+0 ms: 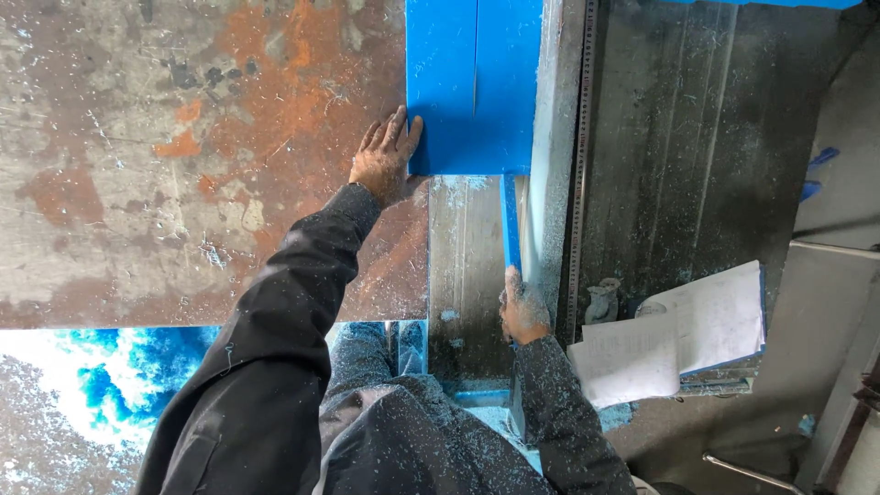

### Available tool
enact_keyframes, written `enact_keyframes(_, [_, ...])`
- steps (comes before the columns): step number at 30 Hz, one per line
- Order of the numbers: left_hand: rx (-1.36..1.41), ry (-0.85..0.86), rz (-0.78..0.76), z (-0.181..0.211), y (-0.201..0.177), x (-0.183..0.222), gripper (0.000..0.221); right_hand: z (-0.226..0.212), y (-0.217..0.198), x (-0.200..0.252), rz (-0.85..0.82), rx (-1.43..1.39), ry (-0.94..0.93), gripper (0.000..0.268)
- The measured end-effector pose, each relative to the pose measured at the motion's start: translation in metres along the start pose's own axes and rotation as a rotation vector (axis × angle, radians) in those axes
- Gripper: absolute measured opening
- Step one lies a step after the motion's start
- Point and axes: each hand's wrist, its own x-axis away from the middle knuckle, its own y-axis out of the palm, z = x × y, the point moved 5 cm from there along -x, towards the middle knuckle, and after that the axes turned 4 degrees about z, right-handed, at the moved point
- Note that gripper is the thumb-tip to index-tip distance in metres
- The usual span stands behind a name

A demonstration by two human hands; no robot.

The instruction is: Cutting blue plastic sheets on a table saw.

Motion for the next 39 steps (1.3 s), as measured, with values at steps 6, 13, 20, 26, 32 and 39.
enact_keyframes(6, [-0.007, 0.025, 0.049, -0.014, -0.001, -0.022, 0.108, -0.034, 0.0, -0.004, -0.01, 0.029, 0.045, 0.068])
enact_keyframes(13, [0.007, 0.016, 0.027, -0.024, -0.011, -0.046, 0.108, -0.063, 0.004, -0.012, -0.032, -0.003, 0.069, 0.068])
enact_keyframes(20, [-0.026, -0.044, -0.016, -0.04, -0.018, -0.087, 0.111, -0.112, 0.004, -0.031, -0.038, 0.009, 0.053, 0.071])
enact_keyframes(26, [-0.046, -0.095, -0.069, -0.069, -0.031, -0.119, 0.111, -0.18, 0.004, -0.085, -0.039, -0.067, 0.018, 0.07])
enact_keyframes(32, [-0.14, -0.134, -0.143, -0.135, -0.078, -0.102, 0.104, -0.252, -0.017, -0.063, -0.091, -0.113, -0.083, 0.067])
enact_keyframes(39, [-0.29, -0.069, -0.102, -0.153, -0.079, 0.006, 0.087, -0.192, -0.048, -0.008, -0.065, -0.067, -0.079, 0.067])
